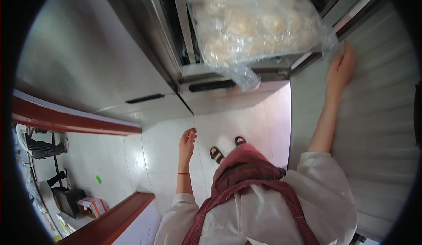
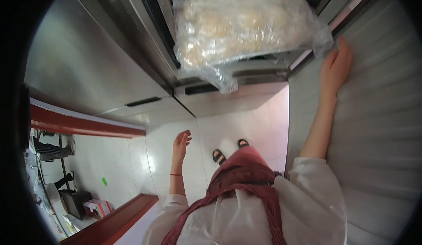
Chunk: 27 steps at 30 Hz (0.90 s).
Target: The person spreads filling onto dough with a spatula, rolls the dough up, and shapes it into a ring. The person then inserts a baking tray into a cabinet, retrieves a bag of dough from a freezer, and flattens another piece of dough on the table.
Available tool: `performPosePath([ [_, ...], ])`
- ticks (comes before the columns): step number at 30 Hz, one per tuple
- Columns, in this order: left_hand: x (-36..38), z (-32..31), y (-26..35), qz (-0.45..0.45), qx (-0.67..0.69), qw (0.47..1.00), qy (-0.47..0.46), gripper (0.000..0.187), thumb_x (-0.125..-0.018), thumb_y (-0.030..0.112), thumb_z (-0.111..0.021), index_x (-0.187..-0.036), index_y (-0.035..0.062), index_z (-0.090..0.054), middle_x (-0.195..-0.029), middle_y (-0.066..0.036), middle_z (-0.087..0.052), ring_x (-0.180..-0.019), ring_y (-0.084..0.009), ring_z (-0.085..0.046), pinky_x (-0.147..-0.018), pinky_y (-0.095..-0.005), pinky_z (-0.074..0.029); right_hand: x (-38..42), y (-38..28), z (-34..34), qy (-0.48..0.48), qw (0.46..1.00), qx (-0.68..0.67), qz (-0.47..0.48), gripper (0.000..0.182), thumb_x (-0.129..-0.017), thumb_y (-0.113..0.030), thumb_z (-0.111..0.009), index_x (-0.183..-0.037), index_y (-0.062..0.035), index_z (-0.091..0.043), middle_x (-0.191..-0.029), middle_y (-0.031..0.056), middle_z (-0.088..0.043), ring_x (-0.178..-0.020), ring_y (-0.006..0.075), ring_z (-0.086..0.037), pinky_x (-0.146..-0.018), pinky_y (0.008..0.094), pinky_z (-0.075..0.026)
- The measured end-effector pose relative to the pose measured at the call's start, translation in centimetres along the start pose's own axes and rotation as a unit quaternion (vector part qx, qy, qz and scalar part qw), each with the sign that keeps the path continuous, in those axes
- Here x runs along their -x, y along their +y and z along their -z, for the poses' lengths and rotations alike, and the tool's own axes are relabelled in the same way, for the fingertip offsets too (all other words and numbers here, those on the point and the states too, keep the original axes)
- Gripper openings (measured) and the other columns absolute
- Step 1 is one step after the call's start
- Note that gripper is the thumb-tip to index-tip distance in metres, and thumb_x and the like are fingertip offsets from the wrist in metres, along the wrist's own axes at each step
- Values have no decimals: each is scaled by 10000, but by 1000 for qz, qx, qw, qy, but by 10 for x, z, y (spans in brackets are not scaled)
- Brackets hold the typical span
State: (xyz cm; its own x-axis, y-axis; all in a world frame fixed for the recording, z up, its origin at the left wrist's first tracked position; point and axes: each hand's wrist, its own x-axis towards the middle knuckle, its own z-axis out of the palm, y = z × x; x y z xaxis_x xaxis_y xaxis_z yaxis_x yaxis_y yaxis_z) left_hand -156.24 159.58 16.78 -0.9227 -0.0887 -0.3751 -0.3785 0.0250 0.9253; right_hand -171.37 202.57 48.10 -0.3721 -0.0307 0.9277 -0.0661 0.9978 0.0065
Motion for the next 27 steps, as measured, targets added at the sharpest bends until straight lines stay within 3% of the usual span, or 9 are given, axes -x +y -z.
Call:
performPosePath([
  [5,-42,-19,145,-184,82,979,-18,428,-1028,349,-434,-1253,11,-569,-1135,-80,-644,-989,-146,-603,-855,-266,-451,0,1,-25,8,990,-100,-96,310,-974,-140,-435,-1223,-6,-561,-1205,189,-590,-1121,368,-535,-958,430,-422],
  [9,-80,-38,242,-266,218,935,-87,529,-1039,409,-366,-1367,4,-453,-1175,-79,-620,-1008,-145,-611,-887,-292,-473,-26,9,-57,-132,964,-114,-198,400,-1006,-285,-378,-1200,0,-580,-1198,223,-594,-1133,375,-544,-965,430,-418],
  [11,-81,-40,275,-239,269,927,-110,571,-1045,412,-343,-1415,-22,-374,-1344,-101,-526,-1228,-189,-509,-1031,-328,-398,-47,10,-75,-199,948,-115,-220,449,-1013,-335,-350,-1186,2,-592,-1180,236,-604,-1121,381,-556,-961,431,-421],
  [13,-90,-43,292,-240,283,922,-111,562,-1045,399,-350,-1422,-18,-363,-1361,-106,-508,-1238,-191,-496,-1032,-323,-392,-68,12,-92,-362,887,-66,-278,535,-1019,-413,-299,-1161,-4,-612,-1131,259,-625,-1091,386,-585,-945,422,-435],
  [17,-97,-46,303,-207,318,922,-77,550,-985,284,-513,-1428,-1,-353,-1312,-109,-529,-1202,-190,-510,-1005,-310,-406,-46,74,-172,-470,816,-170,-293,517,-1019,-409,-333,-1149,-5,-627,-1073,226,-664,-1023,325,-630,-920,397,-459],
  [19,-106,-49,296,-188,342,919,-60,557,-983,267,-511,-1439,0,-336,-1315,-110,-529,-1195,-197,-518,-1003,-313,-411,-27,74,-179,-435,685,-492,-317,480,-1012,-394,-385,-1150,-1,-623,-1054,148,-674,-979,225,-631,-895,344,-474],
  [21,-117,-47,294,-169,366,914,-44,565,-981,250,-509,-1450,1,-318,-1318,-112,-528,-1189,-204,-526,-1000,-315,-415,-25,60,-161,-439,607,-540,-383,380,-978,-341,-482,-1119,-20,-626,-1034,73,-650,-930,168,-615,-866,317,-486],
  [23,-127,-40,298,-189,345,915,-87,544,-969,191,-502,-1451,6,-330,-1317,-113,-538,-1168,-210,-548,-982,-312,-432,-23,53,-158,-367,441,-738,-356,317,-936,-306,-551,-1100,-42,-611,-1037,50,-632,-915,165,-611,-851,314,-495],
  [27,-134,-37,296,-215,336,912,-93,511,-956,142,-490,-1435,11,-369,-1298,-106,-556,-1139,-204,-565,-958,-308,-450,-17,44,-142,-355,492,-686,-401,316,-901,-287,-596,-1109,-49,-593,-1051,28,-617,-944,150,-599,-861,312,-497],
])
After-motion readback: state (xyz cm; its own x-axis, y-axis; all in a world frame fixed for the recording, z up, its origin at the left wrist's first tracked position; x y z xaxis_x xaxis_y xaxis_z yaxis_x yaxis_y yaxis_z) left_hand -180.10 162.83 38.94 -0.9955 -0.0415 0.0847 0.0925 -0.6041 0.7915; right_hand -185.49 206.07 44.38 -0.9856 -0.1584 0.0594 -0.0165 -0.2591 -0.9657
